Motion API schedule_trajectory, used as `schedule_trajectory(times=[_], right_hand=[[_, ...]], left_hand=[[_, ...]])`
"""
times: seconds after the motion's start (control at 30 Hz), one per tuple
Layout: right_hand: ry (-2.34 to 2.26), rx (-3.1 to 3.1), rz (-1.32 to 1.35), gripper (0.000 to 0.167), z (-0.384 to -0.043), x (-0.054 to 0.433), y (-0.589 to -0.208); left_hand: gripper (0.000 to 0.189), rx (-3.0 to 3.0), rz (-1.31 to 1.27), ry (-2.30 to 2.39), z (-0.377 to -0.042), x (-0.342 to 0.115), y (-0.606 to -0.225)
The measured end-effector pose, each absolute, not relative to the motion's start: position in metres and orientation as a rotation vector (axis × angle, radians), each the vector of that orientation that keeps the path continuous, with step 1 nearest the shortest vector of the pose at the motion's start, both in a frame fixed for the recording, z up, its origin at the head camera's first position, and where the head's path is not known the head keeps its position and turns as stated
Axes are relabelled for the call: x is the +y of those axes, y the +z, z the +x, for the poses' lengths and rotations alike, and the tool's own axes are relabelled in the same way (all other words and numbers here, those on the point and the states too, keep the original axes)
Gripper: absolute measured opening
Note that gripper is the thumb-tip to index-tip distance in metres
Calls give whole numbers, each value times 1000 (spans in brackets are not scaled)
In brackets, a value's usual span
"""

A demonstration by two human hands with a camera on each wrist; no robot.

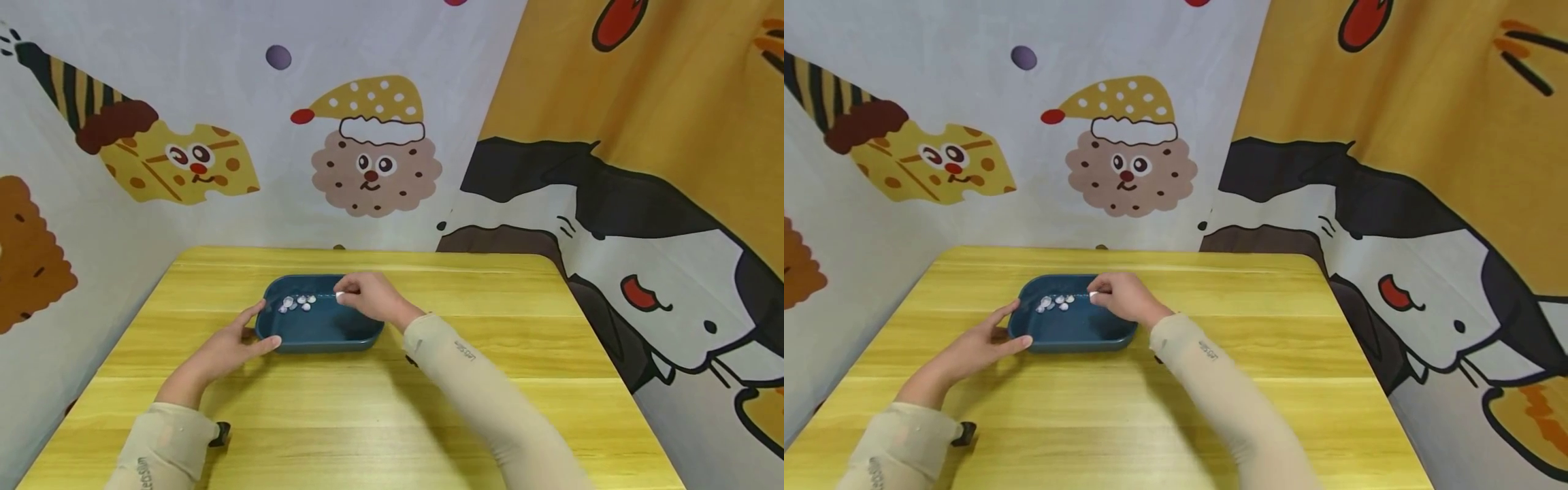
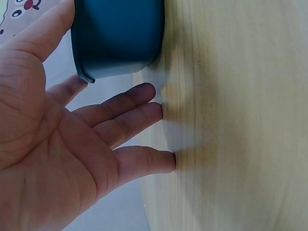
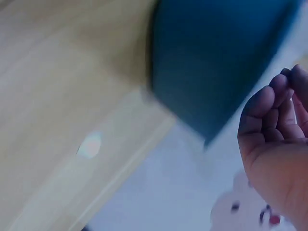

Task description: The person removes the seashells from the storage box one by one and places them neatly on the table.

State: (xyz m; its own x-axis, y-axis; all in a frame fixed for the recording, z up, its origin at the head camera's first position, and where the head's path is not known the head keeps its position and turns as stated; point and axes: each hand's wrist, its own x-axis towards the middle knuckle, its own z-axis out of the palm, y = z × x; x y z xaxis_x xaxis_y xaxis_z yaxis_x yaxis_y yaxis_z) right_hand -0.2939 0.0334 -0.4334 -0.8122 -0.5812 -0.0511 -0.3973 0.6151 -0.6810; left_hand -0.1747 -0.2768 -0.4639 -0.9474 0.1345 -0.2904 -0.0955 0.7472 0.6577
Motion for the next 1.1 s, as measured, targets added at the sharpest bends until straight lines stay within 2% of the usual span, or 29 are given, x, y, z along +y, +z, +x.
schedule_trajectory(times=[0.23, 0.33, 0.47, 0.9, 1.1], right_hand=[[-1196, 2632, -536, 32, -313, 126, -439], [-1147, 2644, -413, 32, -315, 164, -451], [-1021, 2675, -380, 25, -314, 191, -469], [-920, 2744, -420, 11, -309, 172, -490], [-833, 2819, -438, 12, -310, 166, -495]], left_hand=[[106, 2636, 49, 1007, -173, -275, -462], [107, 2634, 49, 1000, -172, -276, -461], [107, 2639, 45, 989, -171, -277, -459], [106, 2639, 69, 1001, -172, -275, -460], [106, 2633, 68, 1004, -171, -275, -459]])
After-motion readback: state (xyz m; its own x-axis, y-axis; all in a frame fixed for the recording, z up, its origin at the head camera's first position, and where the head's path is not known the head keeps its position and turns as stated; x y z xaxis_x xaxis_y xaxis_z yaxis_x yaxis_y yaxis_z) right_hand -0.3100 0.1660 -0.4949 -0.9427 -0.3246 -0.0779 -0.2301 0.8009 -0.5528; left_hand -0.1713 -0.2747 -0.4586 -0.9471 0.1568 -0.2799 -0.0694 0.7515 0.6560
